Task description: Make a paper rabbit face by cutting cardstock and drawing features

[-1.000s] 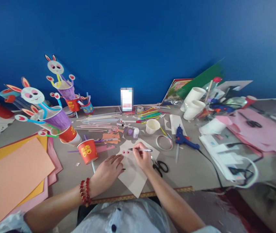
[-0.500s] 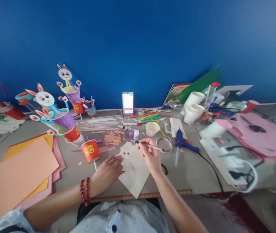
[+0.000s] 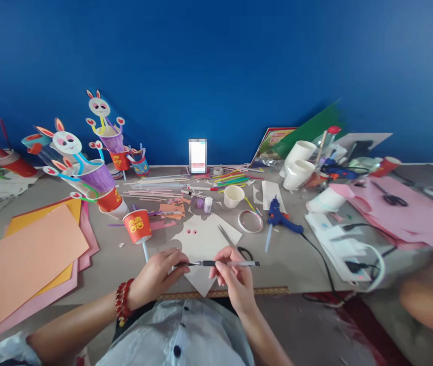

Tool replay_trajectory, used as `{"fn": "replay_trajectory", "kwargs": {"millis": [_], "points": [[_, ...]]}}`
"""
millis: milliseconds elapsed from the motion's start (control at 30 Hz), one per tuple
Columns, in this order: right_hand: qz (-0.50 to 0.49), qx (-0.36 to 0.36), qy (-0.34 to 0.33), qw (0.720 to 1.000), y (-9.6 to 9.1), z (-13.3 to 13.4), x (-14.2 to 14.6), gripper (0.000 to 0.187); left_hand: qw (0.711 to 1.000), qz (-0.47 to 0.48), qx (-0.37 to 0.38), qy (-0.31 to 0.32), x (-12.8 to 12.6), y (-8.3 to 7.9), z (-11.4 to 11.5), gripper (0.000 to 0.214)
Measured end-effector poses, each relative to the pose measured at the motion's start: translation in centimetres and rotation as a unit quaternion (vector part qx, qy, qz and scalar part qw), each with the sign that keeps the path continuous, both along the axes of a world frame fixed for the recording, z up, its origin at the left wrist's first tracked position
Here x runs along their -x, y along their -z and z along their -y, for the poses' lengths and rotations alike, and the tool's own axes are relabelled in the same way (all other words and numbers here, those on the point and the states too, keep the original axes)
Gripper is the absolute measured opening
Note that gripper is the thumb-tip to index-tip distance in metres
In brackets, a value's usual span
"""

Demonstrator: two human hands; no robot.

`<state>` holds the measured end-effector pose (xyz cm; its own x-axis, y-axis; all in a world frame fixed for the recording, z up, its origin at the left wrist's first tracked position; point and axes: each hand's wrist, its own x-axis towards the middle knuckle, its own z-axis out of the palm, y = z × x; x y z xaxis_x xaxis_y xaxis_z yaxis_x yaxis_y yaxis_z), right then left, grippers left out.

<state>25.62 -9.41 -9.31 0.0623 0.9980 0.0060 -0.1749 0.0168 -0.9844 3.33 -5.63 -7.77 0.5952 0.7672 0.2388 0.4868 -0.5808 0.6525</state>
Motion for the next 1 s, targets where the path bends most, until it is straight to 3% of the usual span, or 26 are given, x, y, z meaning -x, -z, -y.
{"fn": "replay_trajectory", "kwargs": {"millis": [333,600,800,900,1000], "points": [[0.062,0.011,-0.061,0.996,-0.8,0.6,1.2,0.019,1.0,0.008,-0.017,0.011,-0.6,-0.5,0.9,0.023],[-0.135,-0.074,-0.001,0.988,-0.3,1.2,3.9,0.016,0.998,0.041,-0.053,0.017,-1.6,-2.5,2.7,0.027],[-0.181,-0.074,0.015,0.981,-0.7,1.4,4.8,0.019,0.997,0.036,-0.065,0.025,-2.0,-3.4,3.1,0.028],[-0.137,-0.077,-0.009,0.987,-0.2,1.0,4.0,0.021,0.999,0.026,-0.04,0.022,-2.0,-2.6,2.5,0.031],[0.027,-0.072,-0.073,0.994,-0.3,-0.2,1.4,0.018,0.999,0.006,-0.053,0.0,-1.5,-1.1,1.6,0.035]]}}
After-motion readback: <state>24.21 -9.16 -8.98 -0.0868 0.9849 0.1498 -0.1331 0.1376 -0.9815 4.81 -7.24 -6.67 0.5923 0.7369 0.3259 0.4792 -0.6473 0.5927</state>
